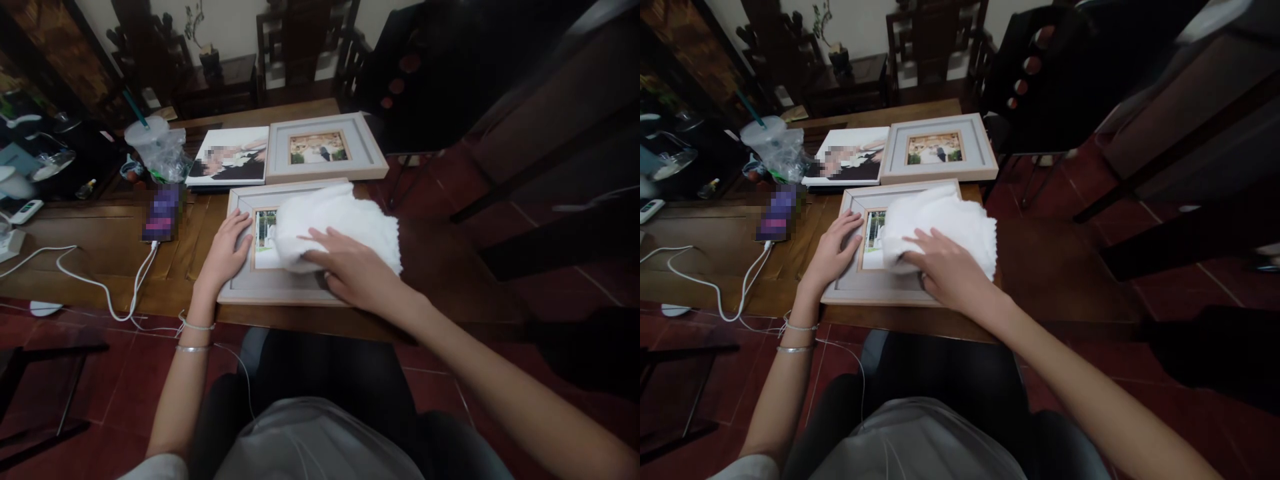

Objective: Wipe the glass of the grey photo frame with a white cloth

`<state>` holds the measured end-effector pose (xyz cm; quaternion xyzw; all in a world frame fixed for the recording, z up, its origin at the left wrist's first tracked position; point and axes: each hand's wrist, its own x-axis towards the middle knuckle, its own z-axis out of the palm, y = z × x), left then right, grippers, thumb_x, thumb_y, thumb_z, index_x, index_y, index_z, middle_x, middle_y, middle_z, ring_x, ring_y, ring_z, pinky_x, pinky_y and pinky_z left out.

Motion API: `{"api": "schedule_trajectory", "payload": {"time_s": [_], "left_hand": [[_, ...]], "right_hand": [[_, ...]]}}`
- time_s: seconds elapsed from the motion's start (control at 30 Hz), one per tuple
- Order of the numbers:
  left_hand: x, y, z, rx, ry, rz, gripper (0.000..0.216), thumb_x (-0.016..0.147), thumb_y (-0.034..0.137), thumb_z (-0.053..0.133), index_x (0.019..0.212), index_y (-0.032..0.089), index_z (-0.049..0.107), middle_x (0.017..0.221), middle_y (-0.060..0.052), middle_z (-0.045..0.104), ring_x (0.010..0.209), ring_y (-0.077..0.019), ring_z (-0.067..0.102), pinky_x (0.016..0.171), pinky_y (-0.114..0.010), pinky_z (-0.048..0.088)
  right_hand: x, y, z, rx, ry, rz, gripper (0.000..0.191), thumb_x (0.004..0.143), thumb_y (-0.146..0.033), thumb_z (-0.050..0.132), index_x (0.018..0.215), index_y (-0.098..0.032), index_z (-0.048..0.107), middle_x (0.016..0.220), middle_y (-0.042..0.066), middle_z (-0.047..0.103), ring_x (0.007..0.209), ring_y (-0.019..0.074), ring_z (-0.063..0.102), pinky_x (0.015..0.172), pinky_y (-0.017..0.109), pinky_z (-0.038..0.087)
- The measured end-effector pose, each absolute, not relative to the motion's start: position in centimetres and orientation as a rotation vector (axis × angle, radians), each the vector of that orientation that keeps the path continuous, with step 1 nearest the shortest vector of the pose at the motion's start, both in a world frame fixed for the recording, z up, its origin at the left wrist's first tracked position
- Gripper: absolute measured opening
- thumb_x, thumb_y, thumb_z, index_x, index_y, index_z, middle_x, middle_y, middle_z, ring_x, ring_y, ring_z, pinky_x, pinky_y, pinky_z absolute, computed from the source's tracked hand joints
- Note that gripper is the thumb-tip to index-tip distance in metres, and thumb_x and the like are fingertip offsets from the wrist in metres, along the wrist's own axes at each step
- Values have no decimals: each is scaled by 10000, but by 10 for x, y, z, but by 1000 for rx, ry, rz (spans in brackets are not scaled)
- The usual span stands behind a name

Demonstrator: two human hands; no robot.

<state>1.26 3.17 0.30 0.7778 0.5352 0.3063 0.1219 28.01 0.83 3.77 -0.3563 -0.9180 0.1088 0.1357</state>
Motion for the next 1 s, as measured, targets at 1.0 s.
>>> {"api": "schedule_trajectory", "payload": {"time_s": [1.0], "left_hand": [[9, 31, 1, 2312, 1568, 905, 317, 953, 211, 518, 1254, 162, 603, 1404, -126, 581, 1419, -249, 413, 1180, -521, 335]], "right_hand": [[274, 42, 41, -988, -2781, 294, 608, 723, 30, 427, 1264, -176, 612, 1397, 139, 565, 1397, 339, 385, 1083, 581, 380]]}}
